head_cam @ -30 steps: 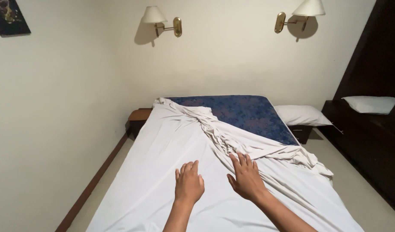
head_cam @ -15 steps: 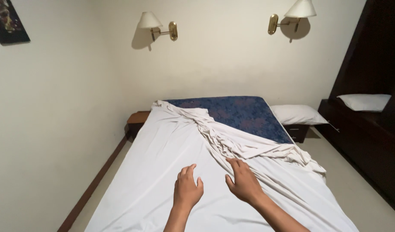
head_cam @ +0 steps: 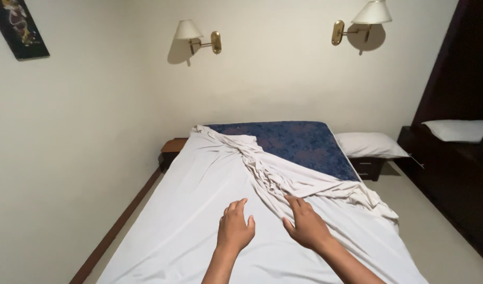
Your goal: The person spreads a white fitted sheet over a mattress in a bedroom. They pull the sheet taut, smooth out wrinkles, and tuck the edges under the mattress by hand.
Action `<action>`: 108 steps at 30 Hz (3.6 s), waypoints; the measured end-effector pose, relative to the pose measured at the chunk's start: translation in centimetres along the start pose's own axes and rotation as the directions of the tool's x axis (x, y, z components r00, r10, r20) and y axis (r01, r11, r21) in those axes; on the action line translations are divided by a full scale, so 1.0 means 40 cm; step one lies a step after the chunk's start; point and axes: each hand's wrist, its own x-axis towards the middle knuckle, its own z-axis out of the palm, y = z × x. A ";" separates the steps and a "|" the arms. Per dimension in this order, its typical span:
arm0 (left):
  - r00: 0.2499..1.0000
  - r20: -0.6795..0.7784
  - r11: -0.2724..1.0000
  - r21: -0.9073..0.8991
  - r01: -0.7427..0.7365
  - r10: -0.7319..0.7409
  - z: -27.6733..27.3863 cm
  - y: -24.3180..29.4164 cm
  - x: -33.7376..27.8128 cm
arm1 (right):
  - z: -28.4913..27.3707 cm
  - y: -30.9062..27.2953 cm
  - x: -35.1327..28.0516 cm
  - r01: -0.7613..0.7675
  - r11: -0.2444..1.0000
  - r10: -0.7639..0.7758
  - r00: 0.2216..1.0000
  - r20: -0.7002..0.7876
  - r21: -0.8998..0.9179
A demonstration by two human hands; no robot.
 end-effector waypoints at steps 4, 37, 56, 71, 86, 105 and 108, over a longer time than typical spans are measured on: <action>1.000 0.005 0.999 0.011 0.031 -0.031 0.065 0.046 0.009 | -0.031 0.080 0.001 0.038 0.999 -0.036 0.998 0.046 -0.035; 0.992 0.056 0.993 0.037 0.112 -0.114 0.277 0.193 -0.021 | -0.150 0.287 -0.055 0.127 0.989 -0.119 0.988 0.102 -0.076; 0.964 -0.014 0.963 0.031 0.266 -0.266 0.489 0.386 0.001 | -0.218 0.578 0.042 0.341 0.940 -0.336 0.935 0.110 -0.025; 0.953 -0.061 0.952 0.056 0.300 -0.296 0.482 0.420 -0.032 | -0.216 0.599 0.018 0.361 0.932 -0.361 0.926 0.107 0.020; 0.955 -0.078 0.955 0.051 0.291 -0.286 0.516 0.440 -0.018 | -0.239 0.629 -0.009 0.359 0.933 -0.357 0.927 0.116 0.010; 0.943 -0.149 0.954 -0.030 0.297 -0.298 0.806 0.640 0.100 | -0.297 0.975 0.123 0.444 0.894 -0.448 0.887 0.111 0.061; 0.939 -0.147 0.950 -0.011 0.313 -0.311 0.798 0.647 0.117 | -0.300 0.981 0.138 0.446 0.892 -0.452 0.886 0.106 0.074</action>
